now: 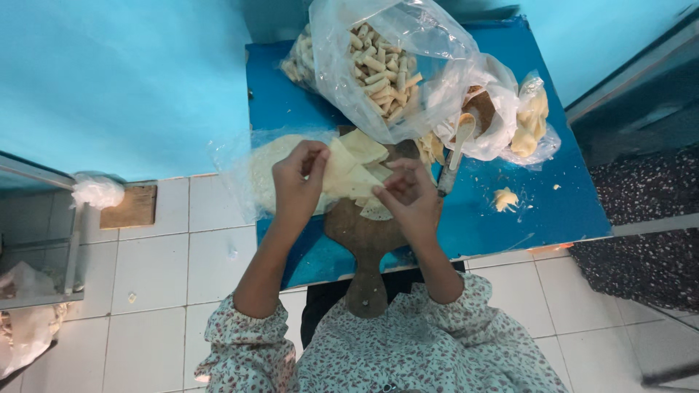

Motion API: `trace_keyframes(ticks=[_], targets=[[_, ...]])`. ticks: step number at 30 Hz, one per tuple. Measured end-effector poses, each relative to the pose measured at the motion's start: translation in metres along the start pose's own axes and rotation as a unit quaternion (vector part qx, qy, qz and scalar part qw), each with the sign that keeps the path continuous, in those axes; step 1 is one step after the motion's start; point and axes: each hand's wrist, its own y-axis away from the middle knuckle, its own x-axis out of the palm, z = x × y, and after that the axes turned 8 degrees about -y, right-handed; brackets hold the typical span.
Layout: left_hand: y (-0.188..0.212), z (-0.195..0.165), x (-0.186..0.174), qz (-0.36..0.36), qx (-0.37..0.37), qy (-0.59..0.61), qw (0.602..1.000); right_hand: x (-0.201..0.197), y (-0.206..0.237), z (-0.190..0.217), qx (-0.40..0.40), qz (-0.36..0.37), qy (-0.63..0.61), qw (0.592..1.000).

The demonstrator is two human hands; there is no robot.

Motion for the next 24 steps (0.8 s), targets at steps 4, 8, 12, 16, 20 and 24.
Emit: trace_keyframes(ticks=[4,8,12,16,20,24], targets=[[-0.004,-0.004,-0.008,-0.066,0.015,-0.098,0.993,-0.017,0.005,0.006,-0.051,0.008,-0.028,0.998],[-0.005,-0.008,-0.010,-0.096,0.123,-0.280,0.947,-0.032,0.007,0.017,-0.028,-0.006,-0.071,0.997],[0.016,0.001,0.010,0.027,0.188,-0.106,0.976,-0.034,0.010,0.023,-0.017,0.013,-0.099,0.995],[0.027,0.027,0.043,0.362,-0.048,0.107,0.925,-0.038,0.013,0.022,0.002,0.027,-0.131,0.991],[0.035,0.034,0.057,0.330,-0.047,0.187,0.924,-0.050,0.010,0.018,0.040,-0.003,-0.025,0.999],[0.042,0.017,0.052,0.293,-0.011,-0.072,0.953,-0.054,0.012,0.014,0.013,0.017,0.133,0.991]])
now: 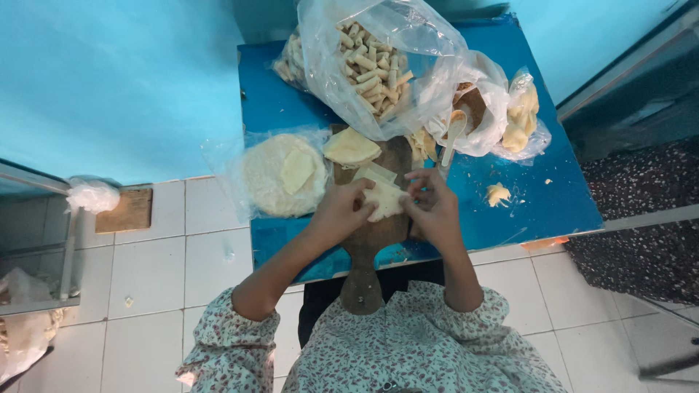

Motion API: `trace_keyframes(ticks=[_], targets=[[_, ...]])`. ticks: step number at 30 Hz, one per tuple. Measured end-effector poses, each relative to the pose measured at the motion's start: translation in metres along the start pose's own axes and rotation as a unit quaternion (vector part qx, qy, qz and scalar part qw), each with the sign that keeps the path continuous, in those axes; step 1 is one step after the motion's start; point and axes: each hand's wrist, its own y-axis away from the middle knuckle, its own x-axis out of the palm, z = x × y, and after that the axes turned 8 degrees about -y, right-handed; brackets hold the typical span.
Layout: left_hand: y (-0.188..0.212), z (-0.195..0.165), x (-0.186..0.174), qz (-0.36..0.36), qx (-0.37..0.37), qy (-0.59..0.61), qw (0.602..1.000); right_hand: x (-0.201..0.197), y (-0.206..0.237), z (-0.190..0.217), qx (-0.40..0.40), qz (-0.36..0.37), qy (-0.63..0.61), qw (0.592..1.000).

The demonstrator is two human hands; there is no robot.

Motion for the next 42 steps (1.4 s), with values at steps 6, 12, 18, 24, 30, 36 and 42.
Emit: trace_keyframes(ticks=[6,12,18,24,30,36,42], targets=[[0.005,-0.024,-0.004,0.024,0.010,-0.182,0.983,0.008,0.008,0.010,-0.001,-0.024,0.200,0.980],[0.006,-0.027,-0.006,0.007,0.028,-0.200,0.979,0.012,0.008,0.020,0.002,-0.013,0.227,0.974],[0.005,-0.025,-0.015,-0.036,-0.005,-0.218,0.975,0.018,0.008,0.030,-0.024,-0.038,0.262,0.964],[0.001,0.005,-0.058,-0.237,-0.020,-0.368,0.899,0.015,0.012,0.031,-0.098,-0.074,0.256,0.959],[-0.002,0.026,-0.066,-0.167,-0.102,-0.375,0.906,0.015,0.012,0.024,-0.066,-0.065,0.206,0.974],[-0.002,0.024,-0.077,-0.242,-0.079,-0.288,0.923,0.018,0.013,0.022,-0.052,-0.066,0.170,0.982],[0.002,0.008,-0.069,-0.248,-0.031,0.015,0.968,0.026,0.020,0.030,-0.161,-0.038,0.115,0.979]])
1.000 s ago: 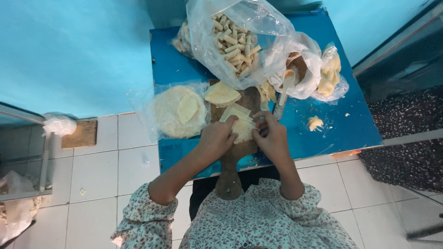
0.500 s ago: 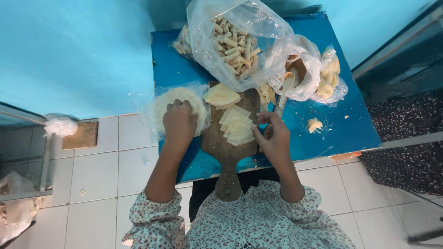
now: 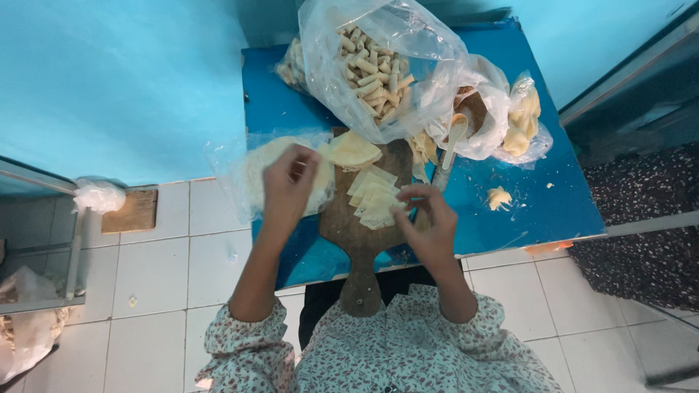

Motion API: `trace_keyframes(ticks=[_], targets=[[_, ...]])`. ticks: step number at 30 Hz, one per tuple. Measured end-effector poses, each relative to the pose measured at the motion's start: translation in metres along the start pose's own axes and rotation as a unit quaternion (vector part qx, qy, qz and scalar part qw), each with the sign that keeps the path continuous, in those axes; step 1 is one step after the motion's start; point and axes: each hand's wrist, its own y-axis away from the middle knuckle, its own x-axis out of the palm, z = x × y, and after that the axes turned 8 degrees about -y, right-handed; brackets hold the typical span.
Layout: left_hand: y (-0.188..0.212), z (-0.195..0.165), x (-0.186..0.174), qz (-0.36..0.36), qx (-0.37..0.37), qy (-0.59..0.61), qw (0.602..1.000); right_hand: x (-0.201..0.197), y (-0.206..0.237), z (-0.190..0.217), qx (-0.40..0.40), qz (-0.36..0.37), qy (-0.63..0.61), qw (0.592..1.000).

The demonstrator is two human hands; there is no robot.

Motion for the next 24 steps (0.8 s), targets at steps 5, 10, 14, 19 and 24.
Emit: trace_keyframes(ticks=[5,10,14,19,24], targets=[[0.019,-0.014,0.027,0.193,-0.090,0.210,0.954,0.015,0.011,0.014,-0.133,0.059,-0.010,0.989],[0.027,-0.030,0.028,0.290,-0.048,0.314,0.903,0.026,0.017,0.003,-0.085,-0.006,0.007,0.996],[0.027,-0.039,0.019,0.317,-0.036,0.332,0.887,0.022,0.019,-0.015,-0.004,-0.072,-0.167,0.983],[0.031,-0.036,0.026,0.281,-0.050,0.269,0.920,0.015,0.023,-0.025,0.069,-0.095,-0.196,0.974],[0.020,-0.013,0.024,0.236,-0.056,0.296,0.924,-0.001,0.012,-0.031,0.165,-0.170,-0.346,0.908]])
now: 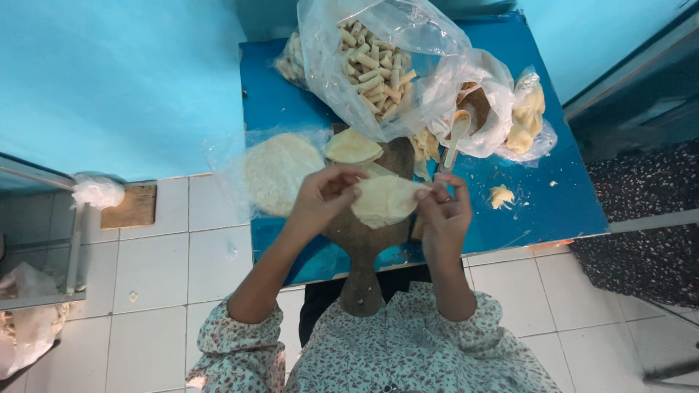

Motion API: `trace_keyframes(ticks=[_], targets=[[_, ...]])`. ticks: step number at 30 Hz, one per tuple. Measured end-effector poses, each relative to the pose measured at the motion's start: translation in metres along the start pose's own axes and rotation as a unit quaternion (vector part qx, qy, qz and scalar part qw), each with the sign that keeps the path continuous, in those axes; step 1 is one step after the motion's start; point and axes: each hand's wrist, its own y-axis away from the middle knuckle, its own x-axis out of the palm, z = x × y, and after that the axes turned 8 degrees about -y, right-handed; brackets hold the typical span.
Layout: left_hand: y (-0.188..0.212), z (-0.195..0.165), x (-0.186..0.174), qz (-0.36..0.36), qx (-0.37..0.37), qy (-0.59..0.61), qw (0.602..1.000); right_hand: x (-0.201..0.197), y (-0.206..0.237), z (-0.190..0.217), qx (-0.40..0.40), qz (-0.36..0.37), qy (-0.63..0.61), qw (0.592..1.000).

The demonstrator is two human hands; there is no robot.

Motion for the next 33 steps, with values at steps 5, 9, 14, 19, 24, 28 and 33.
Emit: trace_keyframes(ticks=[5,9,14,19,24,28,33], targets=[[-0.006,-0.008,-0.021,-0.067,0.031,-0.175,0.982,-0.014,-0.011,0.014,-0.031,-0.032,-0.012,0.999],[-0.005,-0.018,-0.020,-0.150,0.100,-0.408,0.895,-0.012,-0.010,0.019,-0.124,0.016,0.082,0.989],[0.001,-0.006,-0.001,-0.120,0.152,-0.430,0.882,0.015,0.004,0.021,-0.199,0.070,0.294,0.932],[-0.005,0.025,0.027,0.146,-0.072,0.053,0.985,0.034,0.011,0.027,-0.214,0.206,0.429,0.853],[-0.007,0.032,0.026,0.125,-0.094,0.148,0.977,0.024,-0.004,0.019,-0.060,0.162,0.229,0.958],[-0.004,0.020,0.035,0.151,-0.093,0.122,0.976,0.003,-0.010,0.015,0.058,0.159,0.180,0.969],[0.007,-0.004,0.040,0.086,-0.056,-0.162,0.981,-0.008,-0.015,0.019,0.054,0.156,0.225,0.960]])
